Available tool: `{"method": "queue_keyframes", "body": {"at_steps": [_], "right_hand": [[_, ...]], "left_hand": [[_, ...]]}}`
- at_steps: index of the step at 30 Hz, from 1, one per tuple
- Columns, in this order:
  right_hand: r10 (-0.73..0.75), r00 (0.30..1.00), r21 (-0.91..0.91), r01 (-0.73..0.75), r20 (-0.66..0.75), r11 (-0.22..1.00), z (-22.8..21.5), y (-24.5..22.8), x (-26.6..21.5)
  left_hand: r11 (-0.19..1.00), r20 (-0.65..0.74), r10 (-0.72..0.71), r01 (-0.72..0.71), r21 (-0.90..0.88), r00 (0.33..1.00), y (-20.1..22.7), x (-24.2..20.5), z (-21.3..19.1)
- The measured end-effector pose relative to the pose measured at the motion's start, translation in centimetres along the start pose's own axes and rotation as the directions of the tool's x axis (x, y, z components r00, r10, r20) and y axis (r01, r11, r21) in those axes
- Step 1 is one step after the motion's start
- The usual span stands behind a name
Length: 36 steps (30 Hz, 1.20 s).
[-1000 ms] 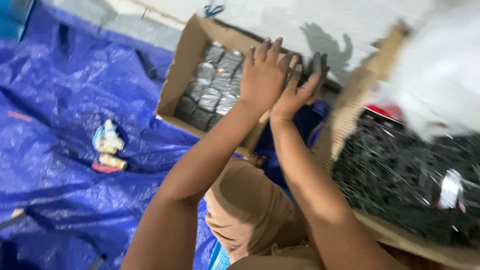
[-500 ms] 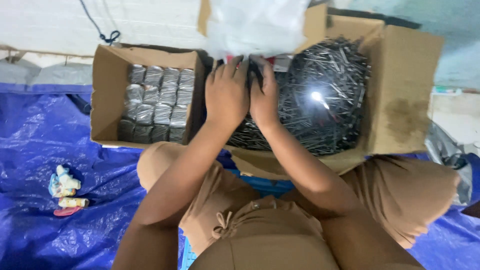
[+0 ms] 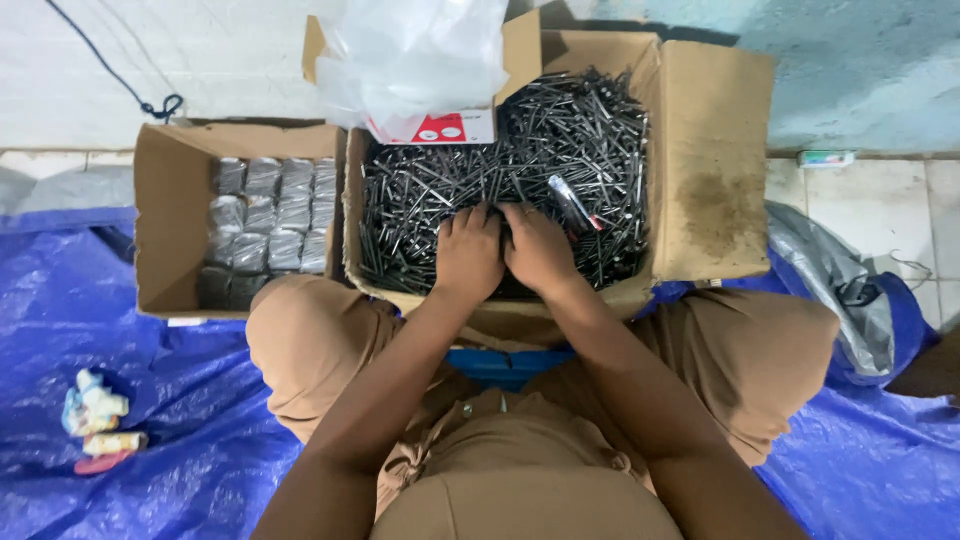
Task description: The person scoops loose nails from a large cardboard box into small plastic bags, seals them, and places the filled bags into a second cardboard box. The person repeats this scooping, filling, and placing process throughout the clip.
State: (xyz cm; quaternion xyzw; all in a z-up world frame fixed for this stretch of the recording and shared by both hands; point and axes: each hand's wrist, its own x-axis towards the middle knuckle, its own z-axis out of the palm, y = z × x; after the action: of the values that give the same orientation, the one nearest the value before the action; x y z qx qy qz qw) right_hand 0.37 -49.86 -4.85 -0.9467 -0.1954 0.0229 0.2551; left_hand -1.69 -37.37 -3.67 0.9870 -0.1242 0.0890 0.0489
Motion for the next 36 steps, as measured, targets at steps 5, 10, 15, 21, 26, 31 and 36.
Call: {"method": "queue_keyframes", "body": {"at_steps": [5,10,15,21,26,31,36], "right_hand": [[-0.03,0.999,-0.062,0.033,0.044,0.998,1.4,1.0,1.0],[-0.001,0.997,-0.045,0.004,0.077,0.999,0.8,0.6,1.3],[0.112,0.987,-0.117,-0.098,0.117,0.988,-1.8,-1.7,0.5],[-0.042,0.988,-0.116,0.025,-0.147,0.993,-2.3,-2.6,0.1],[-0.221,0.902,-0.125,0.187,-0.372,0.974,-6.6,-5.4,2.3],[-0.337,0.793,-0.157,0.3,-0.507,0.941,-8.1,-5.8,6.7],[-0.444,0.775,-0.338,0.313,-0.449,0.888,-7.5,-4.5,10.1]], "left_hand": [[1.0,0.025,0.003,-0.004,0.029,1.0,-0.2,0.3,0.5],[1.0,0.106,-0.007,0.007,0.0,0.994,-0.4,1.0,0.5],[0.997,0.128,-0.014,0.023,-0.068,0.992,-0.2,1.0,0.2],[0.996,-0.134,-0.034,0.022,-0.087,0.99,-0.2,0.2,-0.4],[0.988,-0.449,0.022,-0.088,-0.126,0.893,-1.1,1.4,-5.6],[0.992,-0.624,0.022,-0.094,-0.083,0.781,-2.7,3.6,-9.0],[0.995,-0.68,0.066,0.004,0.101,0.73,-4.3,5.3,-7.7]]}}
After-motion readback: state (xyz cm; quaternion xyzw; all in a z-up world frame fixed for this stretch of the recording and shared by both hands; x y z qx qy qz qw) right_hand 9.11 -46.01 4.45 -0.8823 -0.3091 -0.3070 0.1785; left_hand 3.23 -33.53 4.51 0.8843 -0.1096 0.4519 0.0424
